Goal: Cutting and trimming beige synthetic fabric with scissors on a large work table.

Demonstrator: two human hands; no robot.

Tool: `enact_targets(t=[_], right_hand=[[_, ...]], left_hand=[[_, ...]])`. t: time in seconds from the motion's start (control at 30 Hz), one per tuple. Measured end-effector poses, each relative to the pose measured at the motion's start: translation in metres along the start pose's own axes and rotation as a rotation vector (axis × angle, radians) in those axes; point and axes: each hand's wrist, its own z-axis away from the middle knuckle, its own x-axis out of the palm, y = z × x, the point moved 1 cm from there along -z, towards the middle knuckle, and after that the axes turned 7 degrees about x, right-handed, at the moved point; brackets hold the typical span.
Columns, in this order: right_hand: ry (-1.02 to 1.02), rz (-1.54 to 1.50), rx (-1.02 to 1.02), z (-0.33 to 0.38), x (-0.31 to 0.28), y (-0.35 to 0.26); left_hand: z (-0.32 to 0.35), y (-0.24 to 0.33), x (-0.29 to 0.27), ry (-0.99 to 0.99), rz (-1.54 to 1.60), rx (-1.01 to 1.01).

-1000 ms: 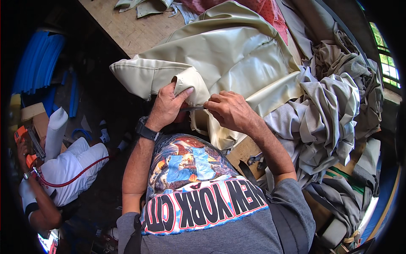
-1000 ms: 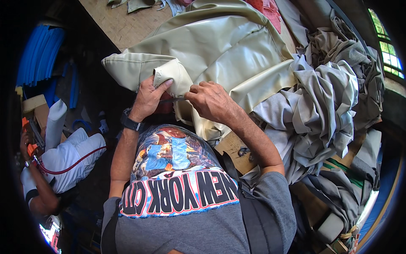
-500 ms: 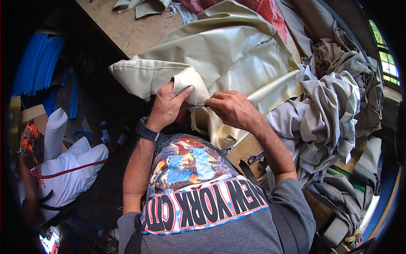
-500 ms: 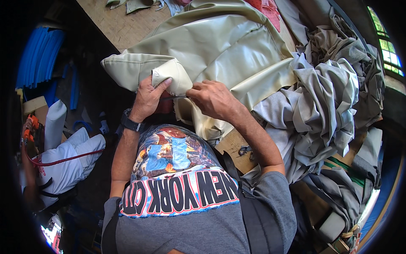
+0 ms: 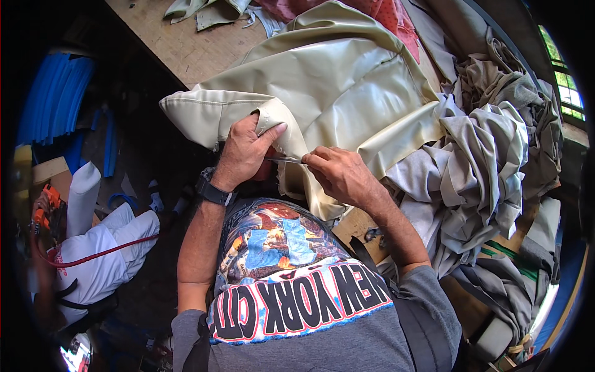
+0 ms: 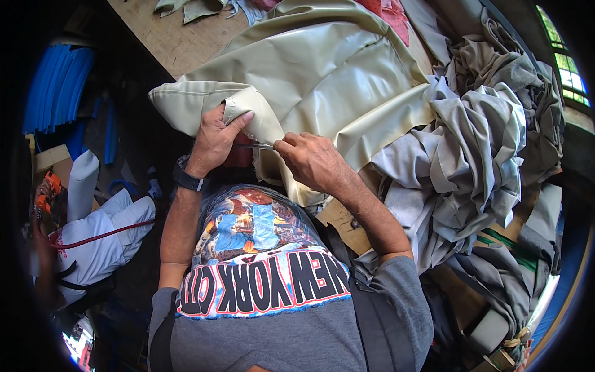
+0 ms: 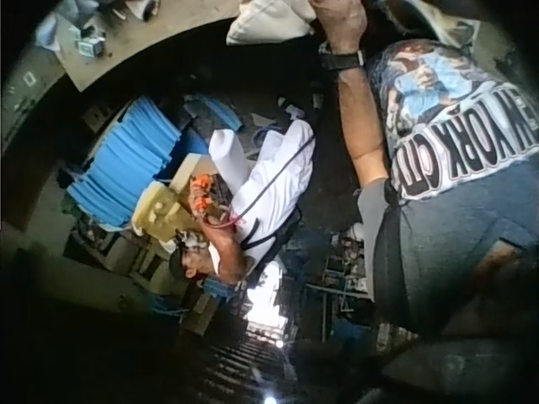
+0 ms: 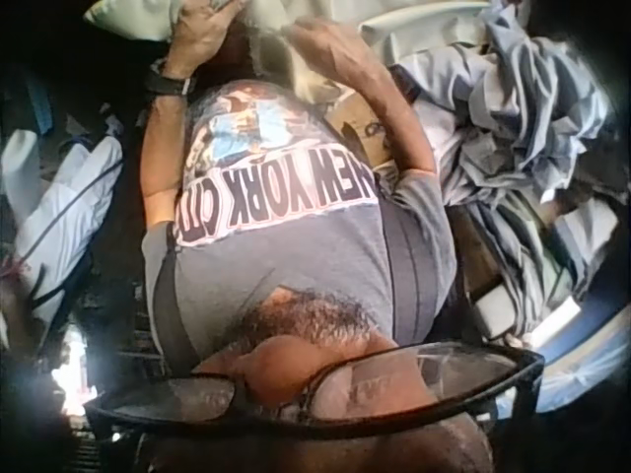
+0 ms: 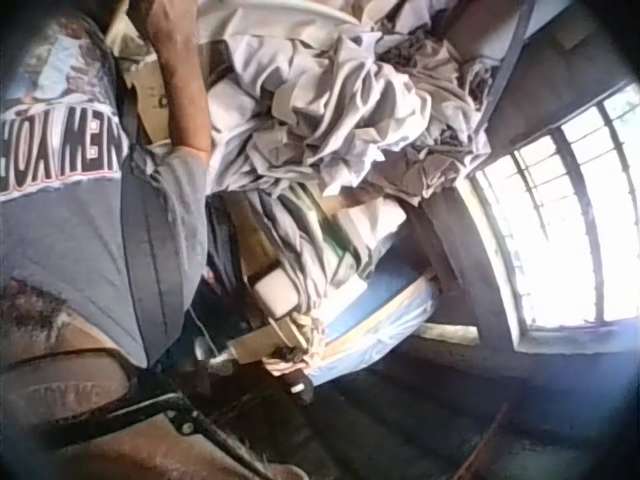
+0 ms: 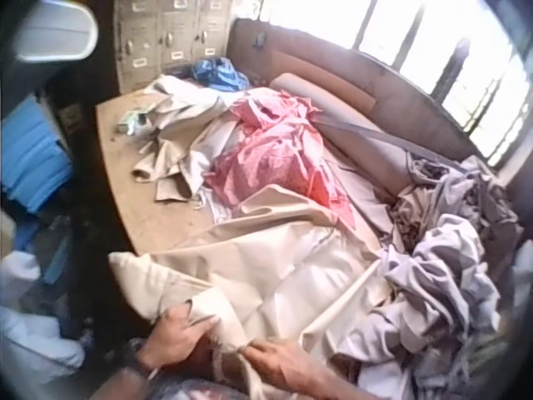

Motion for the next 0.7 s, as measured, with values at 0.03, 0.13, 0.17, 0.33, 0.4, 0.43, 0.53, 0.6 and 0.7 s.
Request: enact_targets(t=[0.03,0.13,0.17,0.33,0.4,0.43,0.53,0.6,0.7], right_hand=[[0.019,0.001,-0.013,0.000,0.004,0.002],[0.047,-0.020,-0.002,-0.002,0.009,0.001],[0.046,-0.021,-0.002,-0.003,0.010,0.001],[0.051,-0.074,0.011,-0.003,0.010,0.000],[0.048,-0.081,0.035,0.003,0.005,0.002],[0.047,-0.088,0.057,0.006,0.001,0.003],[0.038,-0.057,0.150,0.031,-0.022,0.002],[0.060,-0.064,0.157,0.038,-0.030,-0.003],[0.075,-0.120,0.172,0.037,-0.024,-0.005]], left_hand=[[0.000,0.001,0.001,0.000,-0.016,0.016],[0.000,0.004,0.001,-0.003,-0.024,0.020],[0.001,0.003,0.001,-0.003,-0.024,0.018],[0.001,0.002,0.000,0.009,-0.049,0.002],[0.002,0.001,0.002,0.033,-0.026,0.016],[0.002,0.001,0.002,0.059,-0.004,0.032],[-0.005,0.008,0.004,0.090,0.021,0.080],[-0.009,0.015,0.006,0.062,-0.022,0.089],[-0.013,0.017,0.004,-0.005,-0.115,0.101]])
